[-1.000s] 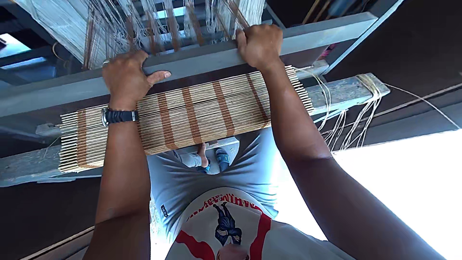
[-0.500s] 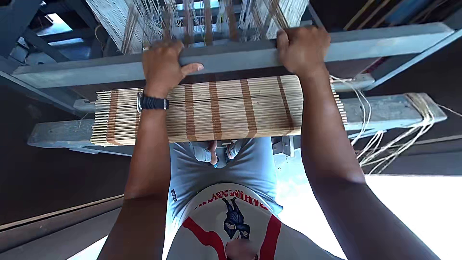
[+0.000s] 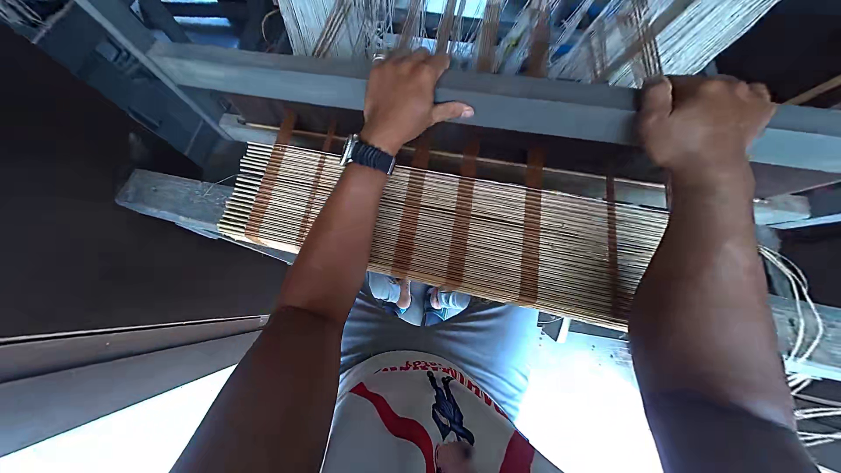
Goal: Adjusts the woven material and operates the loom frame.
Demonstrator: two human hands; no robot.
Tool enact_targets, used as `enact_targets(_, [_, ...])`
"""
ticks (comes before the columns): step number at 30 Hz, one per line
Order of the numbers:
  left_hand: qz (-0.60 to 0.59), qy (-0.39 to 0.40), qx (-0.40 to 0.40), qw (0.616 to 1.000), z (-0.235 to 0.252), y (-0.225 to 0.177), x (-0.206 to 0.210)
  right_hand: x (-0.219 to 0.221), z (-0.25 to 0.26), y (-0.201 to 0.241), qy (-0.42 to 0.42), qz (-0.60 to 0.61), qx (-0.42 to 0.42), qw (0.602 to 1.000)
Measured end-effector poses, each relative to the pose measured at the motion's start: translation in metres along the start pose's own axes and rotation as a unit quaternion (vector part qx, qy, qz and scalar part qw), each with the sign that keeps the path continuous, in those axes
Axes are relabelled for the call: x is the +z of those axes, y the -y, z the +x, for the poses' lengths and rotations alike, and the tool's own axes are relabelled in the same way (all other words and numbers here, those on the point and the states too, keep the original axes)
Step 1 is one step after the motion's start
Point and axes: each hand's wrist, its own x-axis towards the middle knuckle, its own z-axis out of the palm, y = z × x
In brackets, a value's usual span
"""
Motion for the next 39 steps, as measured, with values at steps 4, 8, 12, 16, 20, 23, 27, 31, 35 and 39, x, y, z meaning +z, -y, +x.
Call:
enact_targets(4, [0.0,0.01,0.007,1.0,-0.015,-0.004,-0.009,-0.005,-0.025,-0.003,-0.01,0.008,-0.015,1.0])
enact_targets(8, [-0.007,0.036,0.002,0.999,-0.058,-0.017,-0.036,-0.013,-0.078,-0.017,-0.037,0.023,-0.044,0.998])
enact_targets(12, [0.002,0.022,0.003,1.0,-0.057,-0.017,-0.035,-0.016,-0.072,-0.007,-0.043,0.007,-0.038,0.998])
enact_targets(16, [0.011,0.007,0.009,1.0,-0.057,-0.017,-0.029,-0.008,-0.07,-0.008,-0.061,-0.004,-0.023,0.998])
enact_targets(20, [0.015,0.006,0.01,1.0,-0.056,-0.017,-0.031,-0.005,-0.068,-0.009,-0.061,0.01,-0.018,0.998])
enact_targets(23, [0.015,0.014,0.005,1.0,-0.056,-0.019,-0.033,0.0,-0.066,-0.013,-0.054,0.029,-0.016,0.998])
enact_targets(27, [-0.007,-0.014,0.027,1.0,-0.069,-0.018,-0.034,0.002,-0.065,-0.016,-0.049,0.042,-0.025,0.998])
enact_targets(31, [-0.173,-0.039,0.063,0.982,-0.117,0.011,-0.067,0.011,-0.061,-0.023,-0.037,0.085,-0.025,0.995])
enact_targets(35, [-0.114,0.01,-0.07,0.991,-0.172,0.079,-0.118,0.017,-0.059,-0.028,-0.025,0.126,-0.043,0.991])
enact_targets(39, [-0.03,0.241,-0.243,0.939,-0.213,0.131,-0.136,0.019,-0.059,-0.029,-0.005,0.146,-0.047,0.988])
